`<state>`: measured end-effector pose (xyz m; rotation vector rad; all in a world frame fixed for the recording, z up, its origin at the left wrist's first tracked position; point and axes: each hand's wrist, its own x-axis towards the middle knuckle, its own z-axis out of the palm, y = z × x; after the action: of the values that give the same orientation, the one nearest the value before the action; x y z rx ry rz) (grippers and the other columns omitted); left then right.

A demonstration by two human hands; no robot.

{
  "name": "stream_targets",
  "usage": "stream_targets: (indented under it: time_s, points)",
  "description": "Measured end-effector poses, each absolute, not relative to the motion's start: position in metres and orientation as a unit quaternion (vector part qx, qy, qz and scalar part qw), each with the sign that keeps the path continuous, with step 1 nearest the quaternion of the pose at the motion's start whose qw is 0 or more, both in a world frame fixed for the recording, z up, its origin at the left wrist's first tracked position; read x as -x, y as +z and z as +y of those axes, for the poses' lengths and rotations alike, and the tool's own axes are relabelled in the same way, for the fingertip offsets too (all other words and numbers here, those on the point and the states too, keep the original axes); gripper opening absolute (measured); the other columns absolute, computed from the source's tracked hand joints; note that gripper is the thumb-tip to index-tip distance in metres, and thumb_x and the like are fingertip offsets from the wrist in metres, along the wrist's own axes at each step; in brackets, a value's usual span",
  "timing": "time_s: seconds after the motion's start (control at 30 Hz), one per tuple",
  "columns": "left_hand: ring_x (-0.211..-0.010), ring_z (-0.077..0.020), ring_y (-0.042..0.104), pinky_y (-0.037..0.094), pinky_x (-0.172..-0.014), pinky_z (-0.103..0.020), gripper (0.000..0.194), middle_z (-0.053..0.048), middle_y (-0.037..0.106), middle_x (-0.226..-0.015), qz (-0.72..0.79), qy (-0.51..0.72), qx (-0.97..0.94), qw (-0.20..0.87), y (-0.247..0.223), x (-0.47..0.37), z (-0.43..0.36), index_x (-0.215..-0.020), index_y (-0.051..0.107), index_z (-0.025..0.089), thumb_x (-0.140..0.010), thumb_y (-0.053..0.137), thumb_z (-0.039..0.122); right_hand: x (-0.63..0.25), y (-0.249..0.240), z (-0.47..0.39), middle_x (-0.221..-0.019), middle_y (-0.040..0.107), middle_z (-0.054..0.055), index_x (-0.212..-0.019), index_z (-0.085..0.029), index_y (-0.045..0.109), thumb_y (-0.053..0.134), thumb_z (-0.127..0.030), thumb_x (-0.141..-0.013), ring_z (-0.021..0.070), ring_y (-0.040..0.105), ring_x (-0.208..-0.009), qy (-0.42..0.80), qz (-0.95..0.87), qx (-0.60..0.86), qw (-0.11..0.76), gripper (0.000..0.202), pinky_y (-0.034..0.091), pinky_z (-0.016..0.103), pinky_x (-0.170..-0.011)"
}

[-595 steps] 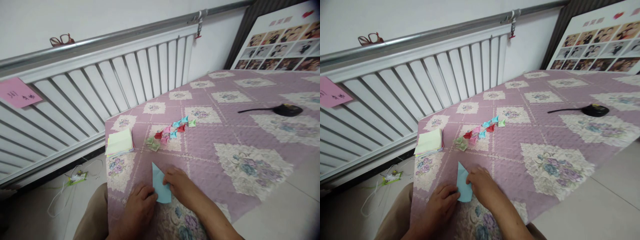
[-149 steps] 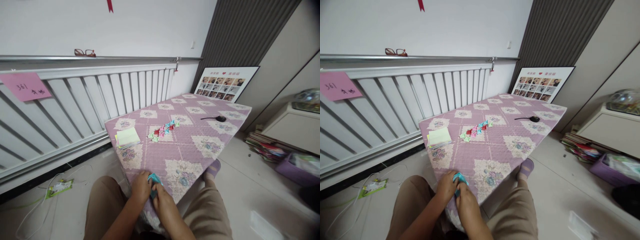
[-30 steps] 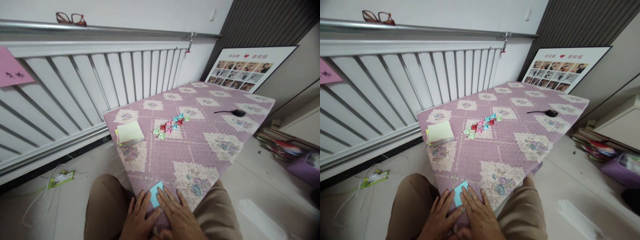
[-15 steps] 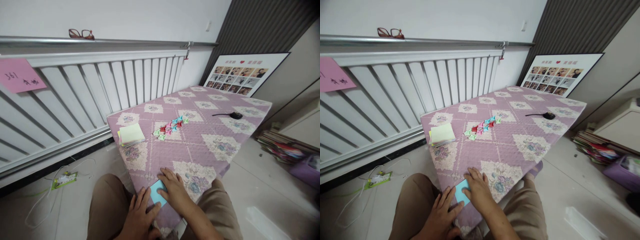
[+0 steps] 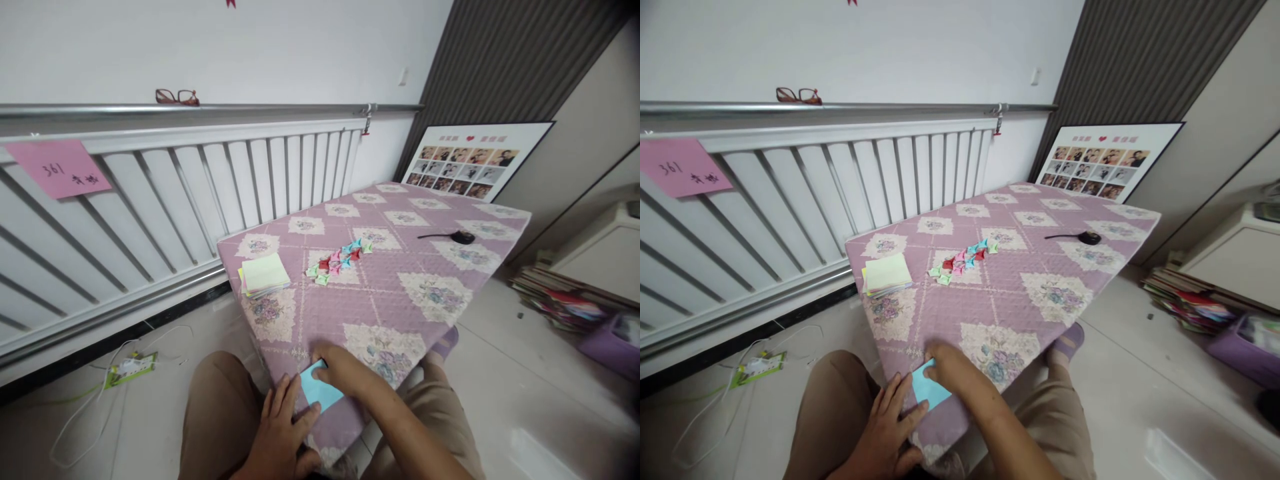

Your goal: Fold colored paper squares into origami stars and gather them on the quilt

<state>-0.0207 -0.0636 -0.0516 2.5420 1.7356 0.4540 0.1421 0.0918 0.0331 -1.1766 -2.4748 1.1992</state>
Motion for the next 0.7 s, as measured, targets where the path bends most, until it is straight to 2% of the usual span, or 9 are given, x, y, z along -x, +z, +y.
stream_targets:
  time_s: [0.1, 0.2, 0.3, 0.43, 0.5, 0.6, 0.7]
  points:
    - [-0.133, -0.0445, 0.025, 0.038, -0.093, -0.063, 0.069, -0.015, 0.02, -0.153, 0.554, 0.168, -0.815, 0.036, -0.053, 0.022, -0.065, -0.138, 0.04, 0.035, -0.076, 0.064, 0.053, -0.148, 0.031, 0.091, -0.067, 0.06, -0.004, -0.075, -0.02, 0.066, 0.065, -0.013, -0.062, 0.0117, 0.051, -0.061, 0.457, -0.796, 0.385, 0.092, 0.015, 0.035, 0.022, -0.057]
    - [-0.133, -0.0403, 0.029, 0.036, -0.099, -0.059, 0.064, -0.013, 0.025, -0.151, 0.556, 0.236, -0.792, 0.088, -0.06, 0.025, -0.067, -0.135, 0.045, 0.032, -0.075, 0.067, 0.035, -0.154, 0.029, 0.086, -0.059, 0.056, -0.005, -0.069, -0.019, 0.063, 0.062, -0.02, -0.067, 0.0109, 0.048, -0.055, 0.499, -0.75, 0.409, 0.149, 0.002, 0.034, 0.021, -0.053]
    - [-0.129, -0.0305, 0.041, 0.038, -0.103, -0.047, 0.062, -0.014, 0.04, -0.143, 0.596, 0.352, -0.692, 0.204, -0.065, 0.025, -0.065, -0.139, 0.038, 0.025, -0.08, 0.057, 0.027, -0.157, 0.025, 0.077, -0.056, 0.052, -0.006, -0.067, -0.019, 0.056, 0.057, -0.034, -0.075, 0.011, 0.046, -0.053, 0.52, -0.684, 0.453, 0.237, 0.017, 0.035, 0.022, -0.051]
    - [-0.11, -0.0227, 0.057, 0.046, -0.095, -0.037, 0.056, -0.014, 0.058, -0.121, 0.61, 0.497, -0.473, 0.396, -0.049, 0.007, -0.046, -0.135, 0.036, 0.018, -0.082, 0.051, 0.029, -0.148, 0.019, 0.058, -0.051, 0.045, -0.007, -0.074, -0.021, 0.051, 0.049, -0.05, -0.081, 0.0103, 0.041, -0.046, 0.542, -0.597, 0.491, 0.329, 0.03, 0.032, 0.022, -0.047]
    - [-0.101, -0.0216, 0.06, 0.048, -0.089, -0.034, 0.059, -0.013, 0.061, -0.113, 0.578, 0.544, -0.41, 0.449, -0.032, -0.007, -0.032, -0.131, 0.039, 0.018, -0.077, 0.058, 0.034, -0.141, 0.019, 0.047, -0.047, 0.044, -0.009, -0.076, -0.021, 0.053, 0.057, -0.051, -0.077, 0.0095, 0.038, -0.042, 0.604, -0.502, 0.485, 0.385, 0.031, 0.03, 0.022, -0.045]
    - [-0.086, -0.0207, 0.063, 0.05, -0.073, -0.031, 0.065, -0.011, 0.064, -0.106, 0.552, 0.572, -0.322, 0.514, -0.007, -0.027, -0.016, -0.127, 0.042, 0.019, -0.072, 0.063, 0.045, -0.132, 0.021, 0.032, -0.056, 0.052, -0.006, -0.079, -0.02, 0.055, 0.067, -0.049, -0.072, 0.0101, 0.044, -0.047, 0.656, -0.415, 0.45, 0.443, 0.032, 0.036, 0.023, -0.049]
    - [-0.076, -0.0189, 0.062, 0.047, -0.066, -0.027, 0.057, -0.009, 0.066, -0.092, 0.532, 0.572, -0.282, 0.556, 0.012, -0.039, -0.01, -0.117, 0.052, 0.016, -0.073, 0.064, 0.05, -0.129, 0.022, 0.019, -0.072, 0.06, -0.003, -0.088, -0.021, 0.057, 0.069, -0.049, -0.072, 0.0118, 0.052, -0.054, 0.689, -0.366, 0.431, 0.454, 0.034, 0.04, 0.024, -0.051]
